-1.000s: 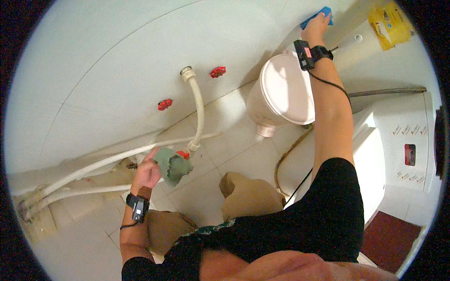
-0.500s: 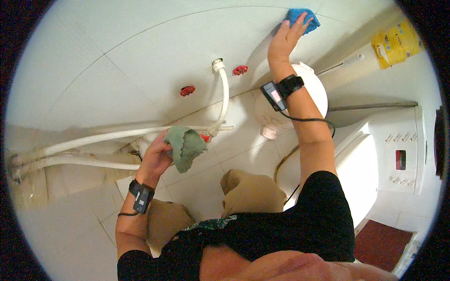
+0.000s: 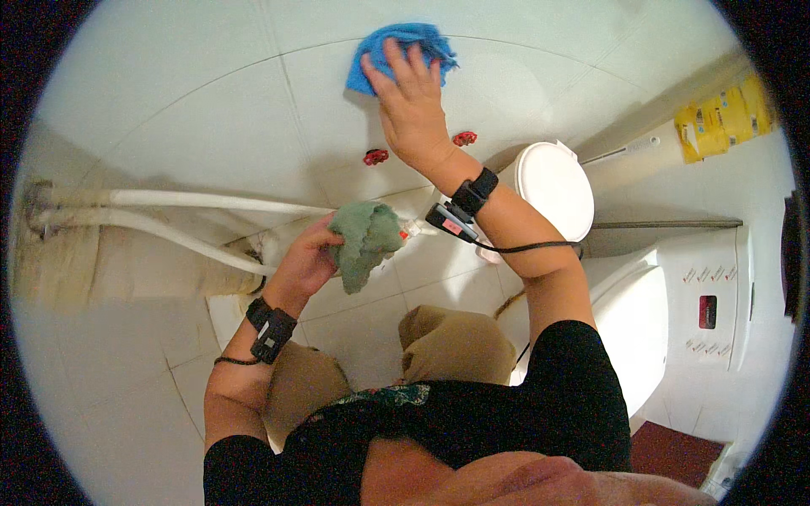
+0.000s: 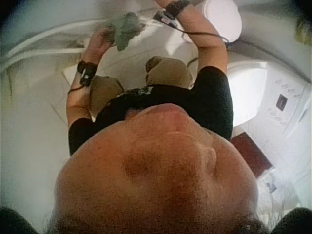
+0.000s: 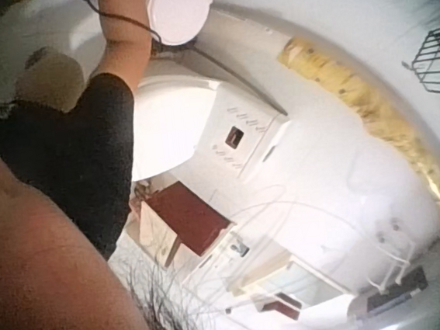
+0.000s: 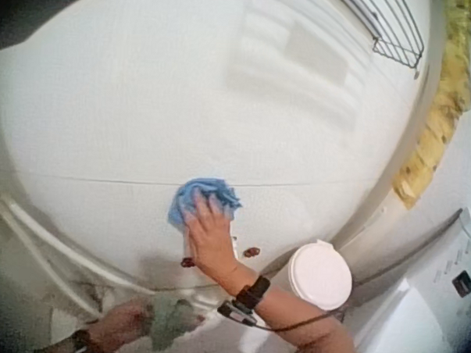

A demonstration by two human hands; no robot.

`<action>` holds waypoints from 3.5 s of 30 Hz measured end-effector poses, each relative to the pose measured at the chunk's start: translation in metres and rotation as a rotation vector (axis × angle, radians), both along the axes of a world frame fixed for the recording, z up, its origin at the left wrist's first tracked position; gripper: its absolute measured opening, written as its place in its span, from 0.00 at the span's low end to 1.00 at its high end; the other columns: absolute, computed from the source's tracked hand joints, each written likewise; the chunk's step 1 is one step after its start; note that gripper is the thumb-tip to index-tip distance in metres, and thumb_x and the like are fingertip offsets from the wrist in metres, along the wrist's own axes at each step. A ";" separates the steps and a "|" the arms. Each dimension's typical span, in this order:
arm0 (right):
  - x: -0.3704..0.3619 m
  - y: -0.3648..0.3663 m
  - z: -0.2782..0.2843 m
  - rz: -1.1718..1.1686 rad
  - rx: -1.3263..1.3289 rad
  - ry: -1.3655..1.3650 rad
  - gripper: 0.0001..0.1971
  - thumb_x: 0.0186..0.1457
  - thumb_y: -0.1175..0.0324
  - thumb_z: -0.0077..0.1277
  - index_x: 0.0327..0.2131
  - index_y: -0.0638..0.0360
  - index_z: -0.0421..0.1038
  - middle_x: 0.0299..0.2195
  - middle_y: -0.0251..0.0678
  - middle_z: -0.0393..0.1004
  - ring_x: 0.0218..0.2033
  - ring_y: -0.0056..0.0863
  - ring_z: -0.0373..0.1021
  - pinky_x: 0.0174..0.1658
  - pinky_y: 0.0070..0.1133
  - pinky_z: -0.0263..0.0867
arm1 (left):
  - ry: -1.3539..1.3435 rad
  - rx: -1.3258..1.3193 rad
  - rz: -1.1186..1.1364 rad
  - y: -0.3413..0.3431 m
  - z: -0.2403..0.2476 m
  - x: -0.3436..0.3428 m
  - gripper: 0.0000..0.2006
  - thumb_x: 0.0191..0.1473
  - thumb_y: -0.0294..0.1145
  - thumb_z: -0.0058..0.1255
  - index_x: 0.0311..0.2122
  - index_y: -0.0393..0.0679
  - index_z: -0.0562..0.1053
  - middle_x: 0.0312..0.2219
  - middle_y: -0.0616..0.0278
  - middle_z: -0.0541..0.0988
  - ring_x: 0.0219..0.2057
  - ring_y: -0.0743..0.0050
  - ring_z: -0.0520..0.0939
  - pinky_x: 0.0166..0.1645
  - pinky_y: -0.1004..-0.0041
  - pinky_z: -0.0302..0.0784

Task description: The person wipes the tiled bathroom walls with a blue cloth in the right hand and a green cloth in the left hand, moving around the toilet and sink. The person alternates between the two cloths while cleaning different wall sections.

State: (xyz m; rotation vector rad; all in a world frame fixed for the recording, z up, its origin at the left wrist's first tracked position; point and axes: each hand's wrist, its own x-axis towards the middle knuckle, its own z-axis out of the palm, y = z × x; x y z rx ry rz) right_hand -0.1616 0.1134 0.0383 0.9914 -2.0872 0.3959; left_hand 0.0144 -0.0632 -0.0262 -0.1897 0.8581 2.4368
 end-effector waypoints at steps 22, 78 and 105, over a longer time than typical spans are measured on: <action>0.032 -0.138 0.035 0.183 -0.218 0.112 0.31 0.47 0.81 0.45 0.58 0.49 0.62 0.62 0.46 0.53 0.63 0.44 0.50 0.65 0.40 0.43 | -0.092 -0.061 0.194 -0.054 -0.003 0.029 0.19 0.47 0.28 0.46 0.47 0.40 0.68 0.38 0.62 0.75 0.40 0.62 0.77 0.44 0.58 0.74; 0.042 0.024 -0.085 -0.310 -0.653 -1.319 0.10 0.52 0.64 0.52 0.27 0.63 0.71 0.19 0.32 0.71 0.16 0.20 0.69 0.20 0.20 0.67 | -0.296 -0.129 0.394 -0.114 -0.012 0.053 0.24 0.48 0.25 0.40 0.54 0.34 0.62 0.50 0.51 0.70 0.51 0.52 0.72 0.57 0.55 0.66; 0.179 -0.027 -0.057 -0.396 -1.226 -1.688 0.19 0.58 0.59 0.44 0.46 0.64 0.66 0.39 0.54 0.71 0.39 0.48 0.69 0.44 0.35 0.64 | -0.723 -0.134 0.083 -0.076 0.029 0.122 0.30 0.47 0.29 0.44 0.59 0.40 0.60 0.54 0.54 0.67 0.55 0.55 0.68 0.58 0.55 0.64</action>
